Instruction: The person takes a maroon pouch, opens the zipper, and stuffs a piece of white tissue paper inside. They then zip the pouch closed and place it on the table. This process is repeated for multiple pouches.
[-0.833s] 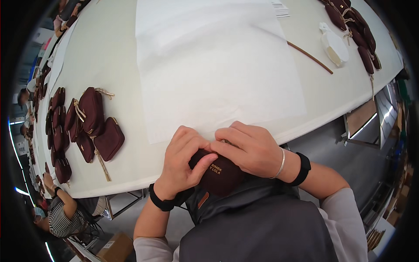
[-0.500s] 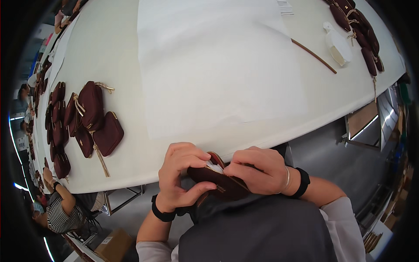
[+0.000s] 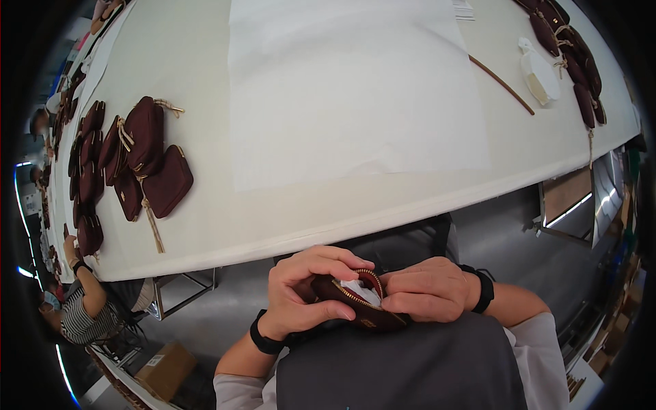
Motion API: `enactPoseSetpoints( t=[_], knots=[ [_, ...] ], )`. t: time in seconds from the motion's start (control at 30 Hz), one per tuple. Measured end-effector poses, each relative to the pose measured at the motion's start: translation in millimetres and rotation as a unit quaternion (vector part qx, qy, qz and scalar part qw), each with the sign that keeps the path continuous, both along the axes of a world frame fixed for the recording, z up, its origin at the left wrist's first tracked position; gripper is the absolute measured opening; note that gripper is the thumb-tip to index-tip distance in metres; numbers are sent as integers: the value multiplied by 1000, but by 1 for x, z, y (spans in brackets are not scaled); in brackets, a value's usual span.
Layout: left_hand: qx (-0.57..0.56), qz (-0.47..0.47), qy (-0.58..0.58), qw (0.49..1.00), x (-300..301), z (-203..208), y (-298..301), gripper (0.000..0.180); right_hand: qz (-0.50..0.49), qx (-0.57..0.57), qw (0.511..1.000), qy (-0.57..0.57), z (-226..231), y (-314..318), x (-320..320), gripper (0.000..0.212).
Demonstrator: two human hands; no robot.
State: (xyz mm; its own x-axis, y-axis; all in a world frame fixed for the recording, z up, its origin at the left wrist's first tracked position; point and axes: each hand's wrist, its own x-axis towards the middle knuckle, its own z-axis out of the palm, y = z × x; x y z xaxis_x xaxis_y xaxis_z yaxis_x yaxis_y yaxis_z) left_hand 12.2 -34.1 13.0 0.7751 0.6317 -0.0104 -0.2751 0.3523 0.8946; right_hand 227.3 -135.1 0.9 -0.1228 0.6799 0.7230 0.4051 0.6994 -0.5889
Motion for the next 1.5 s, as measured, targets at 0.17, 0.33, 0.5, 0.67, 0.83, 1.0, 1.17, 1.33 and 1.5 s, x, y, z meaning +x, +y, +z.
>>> enactPoseSetpoints(
  t=[0.17,0.33,0.5,0.67,0.83,1.0,1.17,1.33,1.5],
  knots=[
    [106,-51,55,991,5,12,4,30,36,-6,999,-22,7,-10,11,21],
    [204,-77,103,970,16,31,4,26,40,3,996,-75,26,-13,23,20],
    [259,-117,126,951,26,55,3,22,0,31,996,-88,54,-1,29,19],
    [297,-111,82,945,23,51,3,35,-4,-45,997,-70,55,-13,27,20],
    [75,-143,37,986,21,31,-8,84,13,-53,997,-47,47,-25,28,20],
    [107,-201,107,968,26,37,-6,54,35,-51,997,-53,53,-26,34,22],
    [207,-219,168,938,37,57,-4,47,69,-105,983,-131,86,-5,53,24],
    [268,-240,166,918,40,66,-5,44,189,-160,956,-156,105,34,50,24],
    [288,-206,216,910,34,68,4,48,143,-159,967,-140,92,44,41,24]
  ],
)
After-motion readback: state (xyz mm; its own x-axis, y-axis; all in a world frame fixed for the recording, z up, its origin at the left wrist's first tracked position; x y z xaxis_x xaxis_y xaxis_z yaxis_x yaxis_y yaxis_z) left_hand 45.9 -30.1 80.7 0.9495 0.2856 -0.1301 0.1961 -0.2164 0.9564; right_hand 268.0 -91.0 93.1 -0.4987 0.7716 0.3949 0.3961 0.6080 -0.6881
